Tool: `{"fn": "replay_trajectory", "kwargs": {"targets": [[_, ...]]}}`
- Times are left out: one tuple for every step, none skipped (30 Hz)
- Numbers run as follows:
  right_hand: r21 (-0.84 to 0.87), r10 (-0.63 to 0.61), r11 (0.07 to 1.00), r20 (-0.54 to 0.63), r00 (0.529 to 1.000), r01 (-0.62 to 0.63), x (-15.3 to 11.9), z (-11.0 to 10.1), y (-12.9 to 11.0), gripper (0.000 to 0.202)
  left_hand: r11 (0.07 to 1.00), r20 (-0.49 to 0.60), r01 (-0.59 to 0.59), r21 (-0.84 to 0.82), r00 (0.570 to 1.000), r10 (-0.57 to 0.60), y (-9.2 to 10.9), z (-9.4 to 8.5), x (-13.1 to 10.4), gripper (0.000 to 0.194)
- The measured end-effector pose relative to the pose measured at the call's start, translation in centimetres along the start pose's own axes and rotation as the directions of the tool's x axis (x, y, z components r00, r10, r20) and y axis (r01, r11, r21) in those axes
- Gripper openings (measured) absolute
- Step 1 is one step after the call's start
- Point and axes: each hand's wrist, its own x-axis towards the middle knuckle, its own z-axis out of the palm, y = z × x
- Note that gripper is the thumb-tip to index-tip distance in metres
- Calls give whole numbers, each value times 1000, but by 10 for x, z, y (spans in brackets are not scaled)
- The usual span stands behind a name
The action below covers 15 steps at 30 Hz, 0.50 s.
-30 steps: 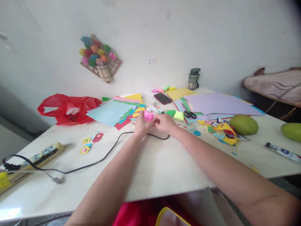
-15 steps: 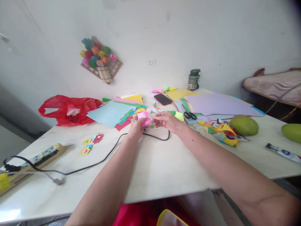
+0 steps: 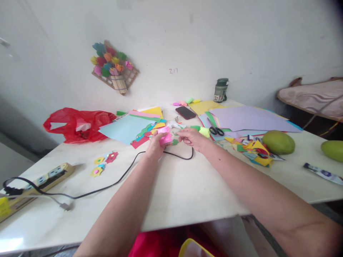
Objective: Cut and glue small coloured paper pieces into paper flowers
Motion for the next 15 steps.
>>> {"fn": "replay_trajectory", "kwargs": {"targets": [[-36, -37, 999, -13, 999, 37, 1, 1, 2, 14, 1000, 16, -2, -9, 1000, 3, 0, 0, 0, 39], [-56, -65, 996, -17, 998, 64, 1, 2, 4, 15, 1000, 28, -2, -19, 1000, 2, -1, -1, 1, 38], [-57, -78, 995, -13, 997, 77, 2, 3, 5, 17, 1000, 37, 3, -29, 999, -2, -1, -1, 1, 37], [-44, -76, 996, -8, 997, 75, 2, 5, 7, 20, 999, 47, 10, -36, 999, -8, -1, -1, 1, 36], [-21, -62, 998, -3, 998, 62, 1, 7, 7, 24, 999, 59, 20, -41, 998, -17, -2, -1, 1, 36], [5, -41, 999, 3, 999, 41, 1, 9, 7, 27, 999, 68, 29, -46, 997, -26, -2, 0, 1, 36], [29, -18, 999, 17, 1000, 18, 0, 11, 7, 31, 998, 77, 38, -53, 997, -34, -3, 0, 2, 37], [48, 3, 999, 43, 999, -5, -1, 13, 7, 34, 997, 82, 43, -62, 996, -37, -3, 1, 2, 38], [63, 19, 998, 77, 997, -23, -2, 14, 7, 37, 996, 87, 44, -74, 996, -38, -4, 1, 2, 38], [77, 26, 996, 118, 993, -35, -3, 16, 7, 39, 995, 94, 44, -87, 995, -36, -4, 2, 2, 39], [89, 29, 995, 158, 987, -44, -4, 17, 7, 41, 994, 107, 43, -98, 994, -32, -5, 2, 2, 40], [99, 31, 994, 184, 982, -50, -4, 18, 8, 42, 994, 124, 42, -104, 992, -29, -5, 3, 2, 41], [104, 35, 993, 196, 980, -56, -4, 19, 8, 43, 993, 140, 41, -107, 990, -26, -6, 3, 2, 42], [104, 37, 993, 195, 980, -58, -5, 20, 8, 44, 994, 153, 40, -106, 988, -23, -6, 3, 2, 43], [99, 38, 993, 187, 982, -57, -5, 21, 9, 44, 994, 163, 37, -104, 986, -20, -6, 3, 2, 43]]}}
